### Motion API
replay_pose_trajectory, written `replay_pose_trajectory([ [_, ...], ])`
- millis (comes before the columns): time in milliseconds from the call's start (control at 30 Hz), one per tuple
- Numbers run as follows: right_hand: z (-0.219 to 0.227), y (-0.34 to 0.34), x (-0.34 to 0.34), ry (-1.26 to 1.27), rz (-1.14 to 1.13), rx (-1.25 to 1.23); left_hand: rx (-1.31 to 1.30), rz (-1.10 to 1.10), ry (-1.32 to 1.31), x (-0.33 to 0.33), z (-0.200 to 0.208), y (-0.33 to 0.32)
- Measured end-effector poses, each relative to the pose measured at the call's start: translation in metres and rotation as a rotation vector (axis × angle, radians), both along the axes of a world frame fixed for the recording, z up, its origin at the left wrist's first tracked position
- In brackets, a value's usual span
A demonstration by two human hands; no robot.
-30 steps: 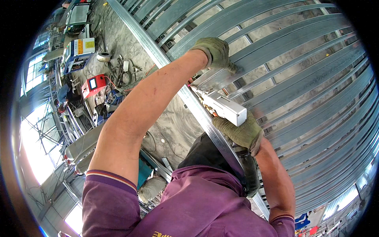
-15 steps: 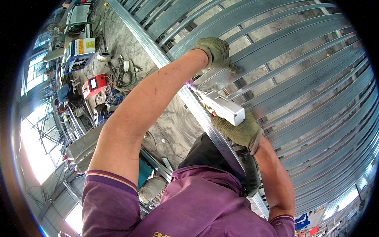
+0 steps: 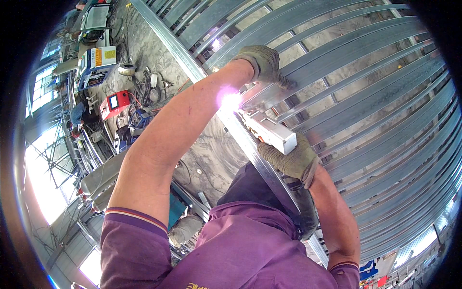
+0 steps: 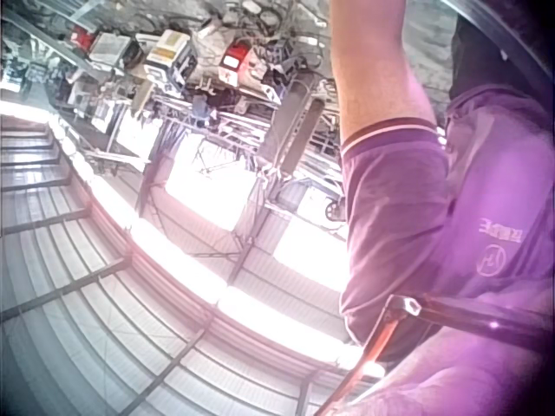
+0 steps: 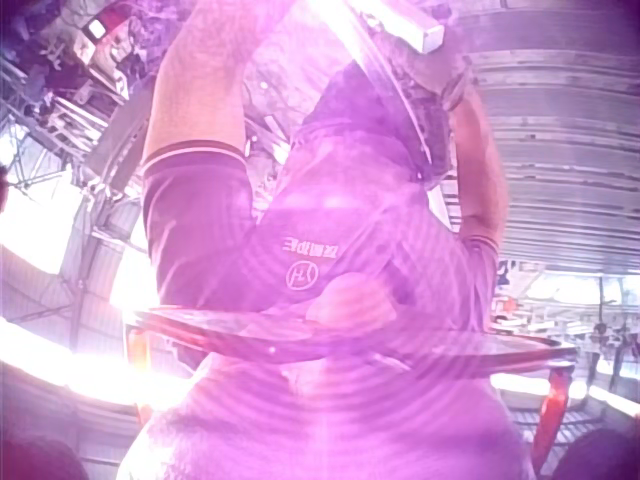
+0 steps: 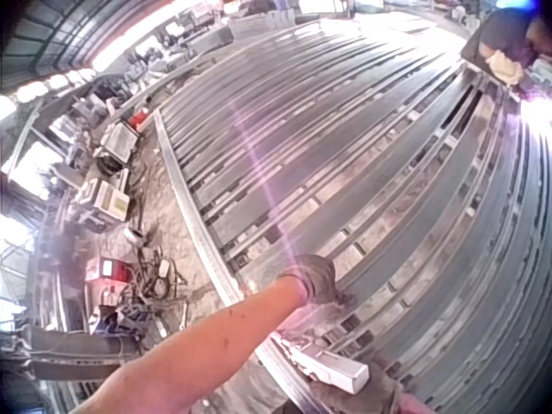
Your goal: The person welds a metal frame using a handheld welding tool, moving along the seams of a large rectangular structure. Sparks are visible as the welder joins metal bars together in a workshop setting.
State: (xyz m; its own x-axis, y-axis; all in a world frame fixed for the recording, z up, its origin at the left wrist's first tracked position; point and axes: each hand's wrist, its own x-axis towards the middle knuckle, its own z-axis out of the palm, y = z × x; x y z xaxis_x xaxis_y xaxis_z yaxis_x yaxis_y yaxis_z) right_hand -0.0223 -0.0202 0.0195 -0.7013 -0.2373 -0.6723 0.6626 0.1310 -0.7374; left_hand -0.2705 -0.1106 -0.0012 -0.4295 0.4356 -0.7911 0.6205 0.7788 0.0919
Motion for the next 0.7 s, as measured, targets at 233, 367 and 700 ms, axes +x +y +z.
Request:
replay_pose_trajectory([
  [233, -0.0059, -0.0026, 0.0085, 0.039, -0.059, -0.019, -0.022, 0.007, -0.023, -0.0009, 0.0004, 0.002],
  [367, -0.0061, -0.003, 0.0081, 0.025, -0.049, -0.002, 0.004, 0.012, -0.03, -0.0013, 0.0013, 0.0008],
  [700, -0.0049, -0.0021, 0.0088, 0.078, -0.038, 0.017, 0.003, 0.008, -0.025, -0.0027, 0.0013, 0.0005],
])
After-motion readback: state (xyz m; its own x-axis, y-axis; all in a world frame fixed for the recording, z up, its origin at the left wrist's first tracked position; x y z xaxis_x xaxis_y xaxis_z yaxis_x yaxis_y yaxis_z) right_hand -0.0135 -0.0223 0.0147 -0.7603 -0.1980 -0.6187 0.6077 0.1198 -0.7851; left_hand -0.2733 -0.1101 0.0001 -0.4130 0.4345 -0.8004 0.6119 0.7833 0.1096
